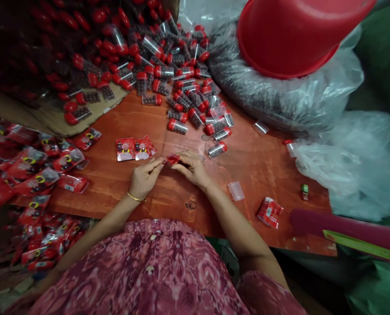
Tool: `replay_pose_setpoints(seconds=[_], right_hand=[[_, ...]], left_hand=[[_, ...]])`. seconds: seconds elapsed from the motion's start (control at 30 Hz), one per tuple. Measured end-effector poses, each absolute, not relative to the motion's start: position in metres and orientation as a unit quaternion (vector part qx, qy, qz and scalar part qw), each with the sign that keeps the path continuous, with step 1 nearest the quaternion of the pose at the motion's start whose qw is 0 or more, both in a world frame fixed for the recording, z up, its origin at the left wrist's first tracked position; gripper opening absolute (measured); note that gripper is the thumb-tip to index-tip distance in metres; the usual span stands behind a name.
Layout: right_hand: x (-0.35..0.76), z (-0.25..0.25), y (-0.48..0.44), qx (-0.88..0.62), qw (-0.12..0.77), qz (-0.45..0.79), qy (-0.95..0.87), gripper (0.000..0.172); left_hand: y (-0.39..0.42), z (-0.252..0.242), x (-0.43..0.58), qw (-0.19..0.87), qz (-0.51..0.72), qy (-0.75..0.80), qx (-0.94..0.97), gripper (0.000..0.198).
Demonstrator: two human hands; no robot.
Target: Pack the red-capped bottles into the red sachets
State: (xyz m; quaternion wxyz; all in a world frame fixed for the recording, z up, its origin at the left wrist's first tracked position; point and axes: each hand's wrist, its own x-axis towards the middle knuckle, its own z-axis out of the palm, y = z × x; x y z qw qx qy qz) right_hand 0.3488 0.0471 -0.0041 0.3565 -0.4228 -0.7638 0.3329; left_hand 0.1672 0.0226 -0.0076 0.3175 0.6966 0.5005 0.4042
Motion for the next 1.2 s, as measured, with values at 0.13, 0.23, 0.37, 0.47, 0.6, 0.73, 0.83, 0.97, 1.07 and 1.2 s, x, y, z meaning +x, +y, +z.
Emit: replay_pose_setpoints(seconds=[0.13,0.23,0.37,0.47,0.6,0.73,0.83,0.97,1.07,1.2], right_hand=[[0.348,-0.005,0.047,-0.411,0.366,0.337,-0.764,0.032],[0.348,-0.005,0.046,-0.416,0.361,0.337,-0.763,0.031],[0.347,-0.005,0.045,-0.424,0.367,0.332,-0.759,0.030],[0.346,-0.004,0.044,-0.421,0.374,0.332,-0.757,0.029],[0.345,-0.003,0.043,-0.434,0.366,0.332,-0.754,0.029],[0.344,-0.003,0.043,-0.438,0.367,0.331,-0.751,0.031],[0.344,-0.004,0.043,-0.429,0.374,0.327,-0.755,0.029],[0.344,-0.006,0.043,-0.434,0.375,0.297,-0.763,0.028],[0.344,-0.008,0.042,-0.442,0.375,0.262,-0.772,0.030],[0.344,-0.013,0.042,-0.433,0.337,0.232,-0.803,0.028]], left_hand=[[0.025,-0.003,0.163,0.274,0.409,0.492,0.718,0.022],[0.028,-0.001,0.161,0.254,0.391,0.492,0.735,0.020],[0.031,0.002,0.159,0.200,0.372,0.466,0.777,0.020],[0.031,0.003,0.158,0.178,0.366,0.442,0.799,0.021],[0.029,0.003,0.157,0.167,0.345,0.455,0.804,0.020],[0.032,0.004,0.157,0.138,0.332,0.458,0.813,0.019],[0.034,0.008,0.157,0.107,0.315,0.450,0.829,0.019],[0.035,0.012,0.160,0.117,0.300,0.454,0.831,0.019],[0.033,0.010,0.164,0.100,0.303,0.471,0.823,0.019],[0.028,-0.001,0.166,0.088,0.282,0.493,0.818,0.020]])
